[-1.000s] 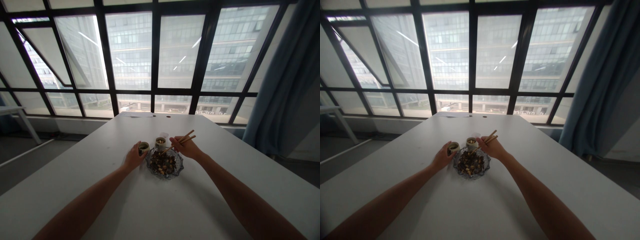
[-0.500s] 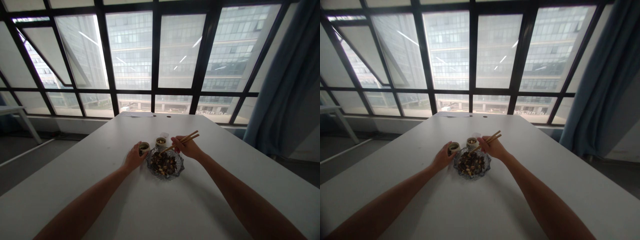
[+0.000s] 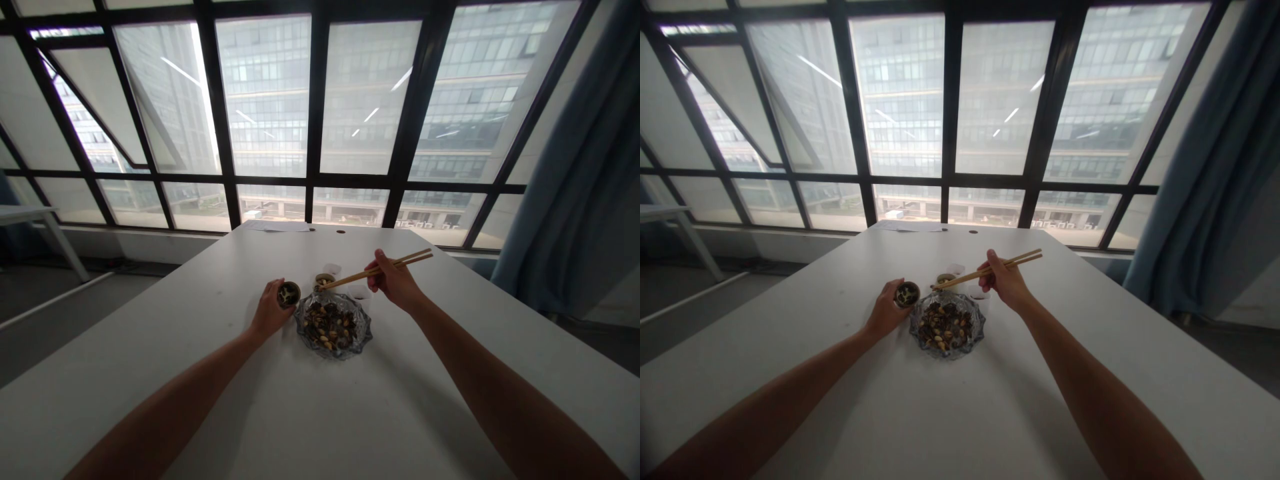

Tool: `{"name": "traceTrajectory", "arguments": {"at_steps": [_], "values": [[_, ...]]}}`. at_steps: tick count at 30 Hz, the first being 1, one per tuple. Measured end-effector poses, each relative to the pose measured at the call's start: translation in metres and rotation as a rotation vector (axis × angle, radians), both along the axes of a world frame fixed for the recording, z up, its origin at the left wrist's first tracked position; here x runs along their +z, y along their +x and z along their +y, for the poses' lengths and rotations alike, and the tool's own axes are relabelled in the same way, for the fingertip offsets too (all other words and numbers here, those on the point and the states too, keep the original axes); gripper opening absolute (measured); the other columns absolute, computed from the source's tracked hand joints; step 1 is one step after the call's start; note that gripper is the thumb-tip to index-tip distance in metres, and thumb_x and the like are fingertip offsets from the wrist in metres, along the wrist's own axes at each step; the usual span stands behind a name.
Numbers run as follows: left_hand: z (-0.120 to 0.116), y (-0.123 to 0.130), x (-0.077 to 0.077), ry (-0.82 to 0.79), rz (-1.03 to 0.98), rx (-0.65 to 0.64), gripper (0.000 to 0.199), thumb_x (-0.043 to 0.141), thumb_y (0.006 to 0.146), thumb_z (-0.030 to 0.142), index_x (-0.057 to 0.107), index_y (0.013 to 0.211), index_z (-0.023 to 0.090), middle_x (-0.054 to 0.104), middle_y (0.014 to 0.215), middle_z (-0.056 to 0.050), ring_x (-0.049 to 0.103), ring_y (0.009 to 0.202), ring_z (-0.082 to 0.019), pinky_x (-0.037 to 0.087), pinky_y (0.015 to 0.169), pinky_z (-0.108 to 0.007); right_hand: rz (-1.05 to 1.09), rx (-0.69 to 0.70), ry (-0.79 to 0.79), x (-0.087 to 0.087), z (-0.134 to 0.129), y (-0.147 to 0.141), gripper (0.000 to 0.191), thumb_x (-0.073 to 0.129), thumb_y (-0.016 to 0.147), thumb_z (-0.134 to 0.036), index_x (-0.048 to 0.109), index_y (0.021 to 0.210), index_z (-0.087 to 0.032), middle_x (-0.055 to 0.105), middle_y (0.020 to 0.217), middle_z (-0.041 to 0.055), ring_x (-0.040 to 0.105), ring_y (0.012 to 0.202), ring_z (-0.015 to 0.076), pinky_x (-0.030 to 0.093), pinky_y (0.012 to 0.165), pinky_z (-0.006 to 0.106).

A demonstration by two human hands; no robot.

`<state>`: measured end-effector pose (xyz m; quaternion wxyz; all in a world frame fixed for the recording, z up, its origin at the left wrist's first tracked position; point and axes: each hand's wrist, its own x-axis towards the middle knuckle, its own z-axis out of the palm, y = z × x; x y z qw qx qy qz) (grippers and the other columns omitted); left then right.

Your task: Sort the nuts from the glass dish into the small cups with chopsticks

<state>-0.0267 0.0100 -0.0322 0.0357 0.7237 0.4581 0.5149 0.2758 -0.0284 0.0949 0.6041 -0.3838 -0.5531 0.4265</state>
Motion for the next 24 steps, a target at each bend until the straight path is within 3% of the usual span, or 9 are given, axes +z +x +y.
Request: {"name": "traceTrajectory", "arguments": {"at_steps": [6,11,14,18,24], "values": [[-0.001,0.0,0.001,0.009,-0.021,-0.011,0.063,0.079,0.068,0.023,0.058,0.127,0.017,0.063,0.126,-0.013,0.061,0.122,-0.03,0.049,0.109,-0.046,-0.113,-0.087,0.022,0.004,-0.002,0.005,0.069,0.065,0.068,-0.086,0.063,0.065,-0.017,0.06,0.046,0.0043,0.053,0.035,0.0133,0.043,0.036,0.025],[0.004,-0.005,-0.002,-0.125,-0.164,0.049,0.07,0.084,0.065,0.033,0.059,0.128,0.016,0.065,0.125,-0.014,0.065,0.113,-0.029,0.055,0.099,-0.044,-0.628,-0.303,0.232,0.019,-0.019,0.021,0.072,0.048,0.08,-0.087,0.063,0.068,-0.018,0.064,0.053,0.0063,0.058,0.043,0.0157,0.045,0.042,0.026],[0.007,-0.006,-0.002,-0.193,-0.227,0.085,0.072,0.085,0.063,0.037,0.06,0.128,0.015,0.065,0.125,-0.015,0.067,0.108,-0.028,0.057,0.095,-0.043,-0.824,-0.325,0.295,0.029,-0.027,0.029,0.075,0.037,0.085,-0.087,0.062,0.068,-0.018,0.064,0.054,0.0072,0.061,0.047,0.0171,0.045,0.045,0.027],[0.006,-0.006,0.0,-0.201,-0.243,0.103,0.073,0.086,0.061,0.038,0.062,0.126,0.016,0.067,0.124,-0.014,0.068,0.105,-0.027,0.056,0.096,-0.042,-0.902,-0.338,0.288,0.033,-0.027,0.035,0.078,0.028,0.088,-0.086,0.061,0.068,-0.018,0.064,0.054,0.0076,0.061,0.048,0.0174,0.046,0.047,0.027],[0.003,-0.006,0.002,-0.23,-0.241,0.096,0.074,0.085,0.062,0.04,0.062,0.127,0.015,0.067,0.124,-0.015,0.068,0.105,-0.027,0.057,0.094,-0.041,-1.001,-0.315,0.217,0.032,-0.023,0.037,0.08,0.031,0.084,-0.09,0.065,0.07,-0.018,0.069,0.059,0.0082,0.063,0.051,0.018,0.045,0.047,0.027]]}}
